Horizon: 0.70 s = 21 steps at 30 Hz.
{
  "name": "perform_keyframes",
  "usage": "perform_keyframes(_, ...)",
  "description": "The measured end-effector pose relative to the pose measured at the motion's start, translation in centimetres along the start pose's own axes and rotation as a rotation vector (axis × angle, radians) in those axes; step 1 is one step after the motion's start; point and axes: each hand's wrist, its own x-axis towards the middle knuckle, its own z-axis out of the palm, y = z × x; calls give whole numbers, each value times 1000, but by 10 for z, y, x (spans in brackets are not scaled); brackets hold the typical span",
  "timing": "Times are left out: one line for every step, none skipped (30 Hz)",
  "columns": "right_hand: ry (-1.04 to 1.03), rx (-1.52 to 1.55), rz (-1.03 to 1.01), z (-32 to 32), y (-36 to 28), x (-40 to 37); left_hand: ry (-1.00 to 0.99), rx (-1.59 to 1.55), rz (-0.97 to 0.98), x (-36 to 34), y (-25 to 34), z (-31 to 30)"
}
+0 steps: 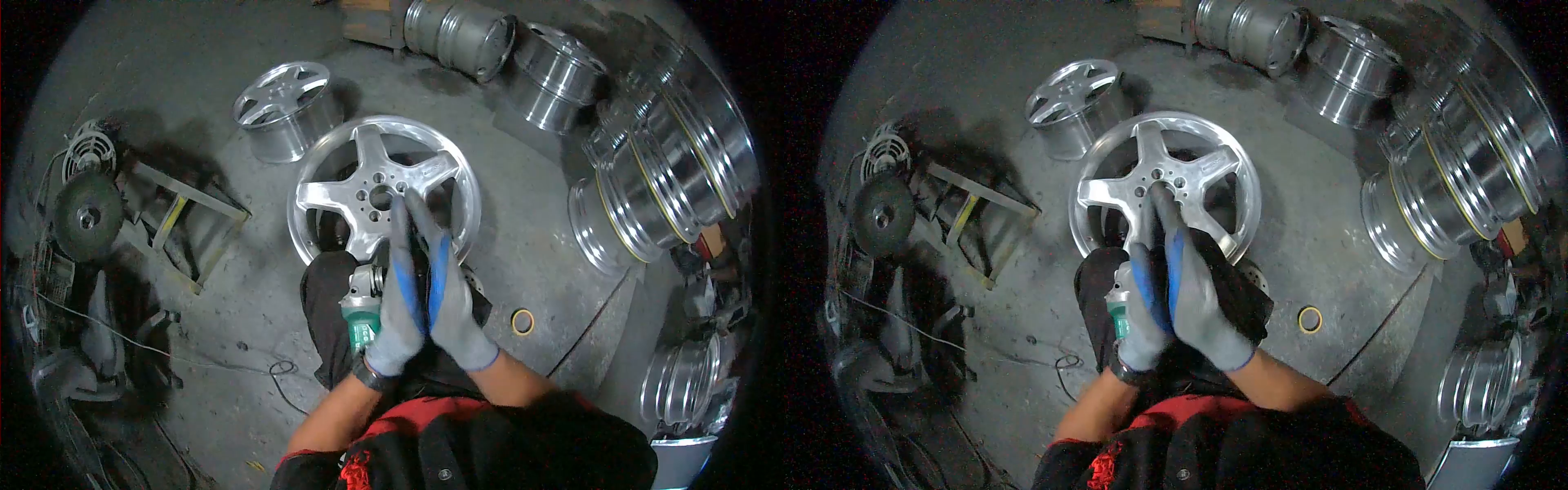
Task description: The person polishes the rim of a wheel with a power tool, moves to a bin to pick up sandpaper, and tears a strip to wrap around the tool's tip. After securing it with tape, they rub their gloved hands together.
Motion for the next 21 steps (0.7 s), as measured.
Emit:
perform_keyframes(29,-56,-31,-7,4,8,-25,82,24,-7,-2,3)
perform_keyframes(59,-112,-59,-11,5,16,-51,163,47,-16,-3,7)
perform_keyframes(164,48,97,-4,-12,24,-75,245,70,-24,-3,11)
perform_keyframes(166,48,95,-9,-5,30,-78,245,72,-31,-2,18)
perform_keyframes(157,-78,-43,-18,9,35,20,-307,-115,-37,-1,26)
perform_keyframes(148,-205,-177,-22,13,37,121,-860,-305,-42,-1,34)
perform_keyframes(207,-360,-252,-25,14,36,90,-643,-263,-45,-7,42)
perform_keyframes(210,-361,-252,-24,10,36,88,-643,-264,-47,-3,46)
perform_keyframes(230,-123,-105,-22,5,36,126,-647,-304,-48,5,50)
perform_keyframes(248,116,42,-20,0,37,162,-650,-345,-48,9,51)
perform_keyframes(312,176,139,-15,-4,38,159,-650,-344,-46,9,50)
perform_keyframes(312,177,136,-14,-1,36,146,-634,-327,-40,8,44)
perform_keyframes(222,84,92,-12,5,31,135,-617,-310,-31,6,36)
perform_keyframes(128,-8,48,-9,8,24,127,-600,-293,-22,4,25)
perform_keyframes(-23,-51,-40,-4,-1,12,121,-582,-277,-15,1,15)
perform_keyframes(-58,-145,9,-3,12,1,117,-564,-263,-10,-1,5)
perform_keyframes(-78,-154,9,3,-1,-9,126,-562,-261,-6,-5,-8)
perform_keyframes(-101,-163,10,8,-14,-18,141,-450,-314,-3,-10,-22)
perform_keyframes(-122,-154,9,13,-12,-31,153,-337,-372,-2,-17,-34)
perform_keyframes(-142,-146,5,16,-10,-38,161,-225,-427,-1,-25,-40)
perform_keyframes(-181,-202,14,14,-9,-39,267,194,-192,1,-34,-35)
